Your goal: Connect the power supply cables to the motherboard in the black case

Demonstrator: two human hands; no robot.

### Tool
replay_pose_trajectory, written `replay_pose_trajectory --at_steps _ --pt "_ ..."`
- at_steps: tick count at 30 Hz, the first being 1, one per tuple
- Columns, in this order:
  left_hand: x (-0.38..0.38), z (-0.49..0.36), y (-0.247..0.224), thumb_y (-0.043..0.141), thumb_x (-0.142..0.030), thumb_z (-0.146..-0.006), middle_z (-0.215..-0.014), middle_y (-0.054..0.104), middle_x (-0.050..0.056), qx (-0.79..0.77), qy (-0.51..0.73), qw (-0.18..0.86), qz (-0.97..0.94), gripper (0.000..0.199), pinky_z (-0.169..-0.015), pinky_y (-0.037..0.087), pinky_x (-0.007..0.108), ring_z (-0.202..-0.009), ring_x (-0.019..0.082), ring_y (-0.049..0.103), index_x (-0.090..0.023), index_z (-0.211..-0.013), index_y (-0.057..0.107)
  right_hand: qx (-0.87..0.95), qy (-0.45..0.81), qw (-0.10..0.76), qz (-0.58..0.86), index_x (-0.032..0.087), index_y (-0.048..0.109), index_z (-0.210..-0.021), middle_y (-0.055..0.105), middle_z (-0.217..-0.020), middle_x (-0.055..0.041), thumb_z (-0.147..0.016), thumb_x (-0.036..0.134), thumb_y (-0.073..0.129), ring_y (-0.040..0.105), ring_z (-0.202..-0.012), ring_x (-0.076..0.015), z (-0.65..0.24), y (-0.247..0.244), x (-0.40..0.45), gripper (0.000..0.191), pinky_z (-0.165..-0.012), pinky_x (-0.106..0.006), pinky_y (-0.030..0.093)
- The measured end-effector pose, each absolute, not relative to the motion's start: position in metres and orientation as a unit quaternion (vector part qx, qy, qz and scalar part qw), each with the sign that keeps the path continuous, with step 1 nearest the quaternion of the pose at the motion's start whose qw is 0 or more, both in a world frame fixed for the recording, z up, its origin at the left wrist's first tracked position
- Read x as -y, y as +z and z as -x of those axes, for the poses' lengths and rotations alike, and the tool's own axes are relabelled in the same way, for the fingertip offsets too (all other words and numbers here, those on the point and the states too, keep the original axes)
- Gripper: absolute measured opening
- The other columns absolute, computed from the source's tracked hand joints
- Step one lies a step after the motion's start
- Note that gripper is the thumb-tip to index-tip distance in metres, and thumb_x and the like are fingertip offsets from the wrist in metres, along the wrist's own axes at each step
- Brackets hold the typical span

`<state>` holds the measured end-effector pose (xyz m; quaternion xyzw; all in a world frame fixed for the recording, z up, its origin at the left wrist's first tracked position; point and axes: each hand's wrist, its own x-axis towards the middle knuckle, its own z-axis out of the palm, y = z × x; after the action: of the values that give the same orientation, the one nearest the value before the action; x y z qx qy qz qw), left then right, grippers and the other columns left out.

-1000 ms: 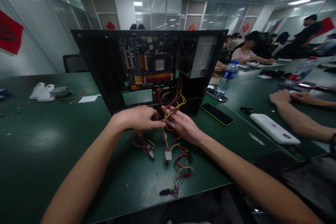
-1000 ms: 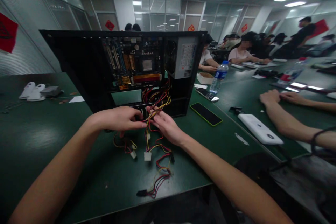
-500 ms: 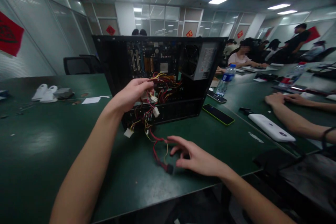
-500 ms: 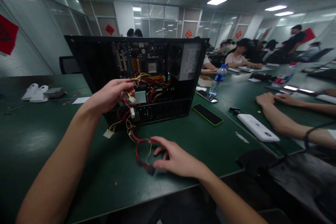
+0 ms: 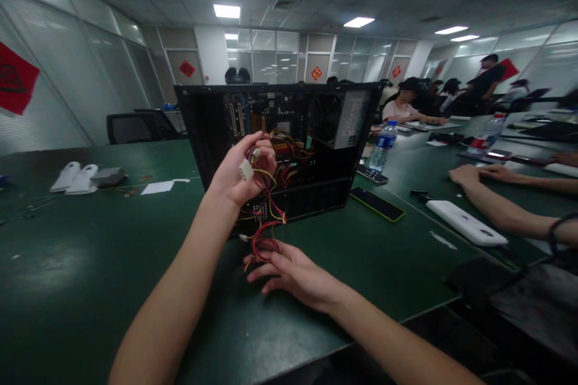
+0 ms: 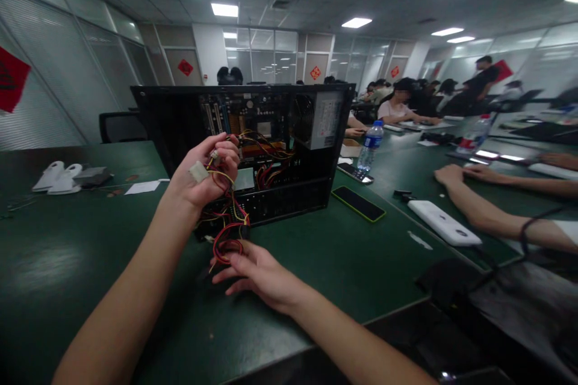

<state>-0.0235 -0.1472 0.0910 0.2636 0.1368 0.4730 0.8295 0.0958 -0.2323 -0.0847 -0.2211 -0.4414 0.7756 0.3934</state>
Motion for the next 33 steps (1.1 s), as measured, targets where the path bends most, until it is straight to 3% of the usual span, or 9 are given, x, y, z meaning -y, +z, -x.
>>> replay_pose_trajectory --at_steps 3,5,7,9,13,17,22,26,33 --pt "0.151 0.026 0.098 0.046 -0.013 -0.096 -0.063 0.062 0.0 -0.166 0.494 0.81 -0.271 0.016 -0.054 0.055 0.013 -0.054 0.006 0.064 -0.012 -0.085 0.058 0.431 0.776 0.416 0.198 0.016 0.058 -0.101 0.068 -0.095 -0.0071 -0.079 0.062 0.076 0.072 -0.091 -0.0169 -0.102 -0.083 0.239 0.055 -0.075 -0.024 0.054" --pt "0.152 0.03 0.103 0.047 -0.01 -0.092 -0.07 0.067 0.004 -0.181 0.508 0.794 -0.28 0.014 -0.057 0.058 0.016 -0.058 0.009 0.067 -0.01 -0.091 0.061 0.434 0.772 0.422 0.195 0.017 0.051 -0.091 0.065 -0.078 -0.002 -0.082 0.068 0.07 0.071 -0.069 -0.0142 -0.121 -0.086 0.245 0.055 -0.06 -0.021 0.052" --pt "0.151 0.035 0.106 0.047 -0.005 -0.089 -0.069 0.067 0.003 -0.174 0.505 0.795 -0.288 0.02 -0.053 0.056 0.014 -0.054 0.008 0.064 -0.008 -0.102 0.062 0.458 0.765 0.403 0.207 0.02 0.046 -0.09 0.054 -0.058 0.0059 -0.088 0.067 0.063 0.049 -0.036 -0.0073 -0.152 -0.087 0.25 0.05 -0.037 -0.015 0.035" --pt "0.145 0.039 0.106 0.047 -0.001 -0.086 -0.061 0.061 -0.001 -0.174 0.49 0.794 -0.316 0.028 -0.04 0.045 0.009 -0.042 0.004 0.054 -0.007 -0.11 0.062 0.485 0.73 0.406 0.257 0.022 0.046 -0.093 0.04 -0.047 0.0123 -0.089 0.055 0.069 0.029 -0.027 -0.0039 -0.191 -0.081 0.254 0.04 -0.03 -0.013 0.022" --pt "0.13 0.042 0.096 0.055 -0.005 -0.085 -0.064 0.059 -0.002 -0.244 0.456 0.711 -0.476 0.026 -0.029 0.025 0.01 -0.036 0.002 0.043 -0.008 -0.11 0.064 0.479 0.515 0.589 0.396 0.021 0.06 -0.097 0.039 -0.05 0.0105 -0.079 0.044 0.082 0.027 -0.035 -0.0025 -0.262 -0.043 0.257 0.037 -0.034 -0.013 0.023" --pt "0.126 0.042 0.087 0.067 -0.021 -0.085 -0.084 0.07 0.006 -0.292 0.393 0.567 -0.663 0.025 -0.034 0.033 0.015 -0.042 0.005 0.051 -0.013 -0.109 0.069 0.47 0.347 0.693 0.423 0.023 0.069 -0.097 0.049 -0.057 0.0035 -0.069 0.04 0.087 0.042 -0.047 -0.0084 -0.288 0.002 0.25 0.037 -0.038 -0.018 0.035" --pt "0.139 0.036 0.077 0.076 -0.04 -0.08 -0.099 0.071 0.009 -0.287 0.266 0.451 -0.802 0.035 -0.045 0.047 0.022 -0.057 0.012 0.06 -0.016 -0.104 0.069 0.556 0.322 0.668 0.375 0.024 0.069 -0.102 0.06 -0.07 0.0009 -0.075 0.039 0.083 0.057 -0.058 -0.0115 -0.259 0.03 0.229 0.033 -0.048 -0.021 0.046" --pt "0.146 0.019 0.066 0.076 -0.04 -0.077 -0.095 0.066 0.005 -0.262 0.216 0.439 -0.832 0.037 -0.044 0.045 0.022 -0.065 0.014 0.059 -0.017 -0.103 0.063 0.638 0.291 0.641 0.313 0.023 0.069 -0.105 0.063 -0.075 -0.0005 -0.086 0.042 0.075 0.065 -0.077 -0.0147 -0.221 0.043 0.209 0.028 -0.075 -0.03 0.056" --pt "0.14 0.021 0.07 0.079 -0.044 -0.078 -0.083 0.061 0.0 -0.234 0.281 0.514 -0.776 0.046 -0.046 0.036 0.019 -0.058 0.008 0.051 -0.017 -0.113 0.066 0.781 0.086 0.532 0.316 0.022 0.056 -0.133 0.07 -0.114 -0.0086 -0.099 0.041 0.057 0.067 -0.108 -0.0213 -0.194 0.054 0.192 0.039 -0.102 -0.041 0.051"
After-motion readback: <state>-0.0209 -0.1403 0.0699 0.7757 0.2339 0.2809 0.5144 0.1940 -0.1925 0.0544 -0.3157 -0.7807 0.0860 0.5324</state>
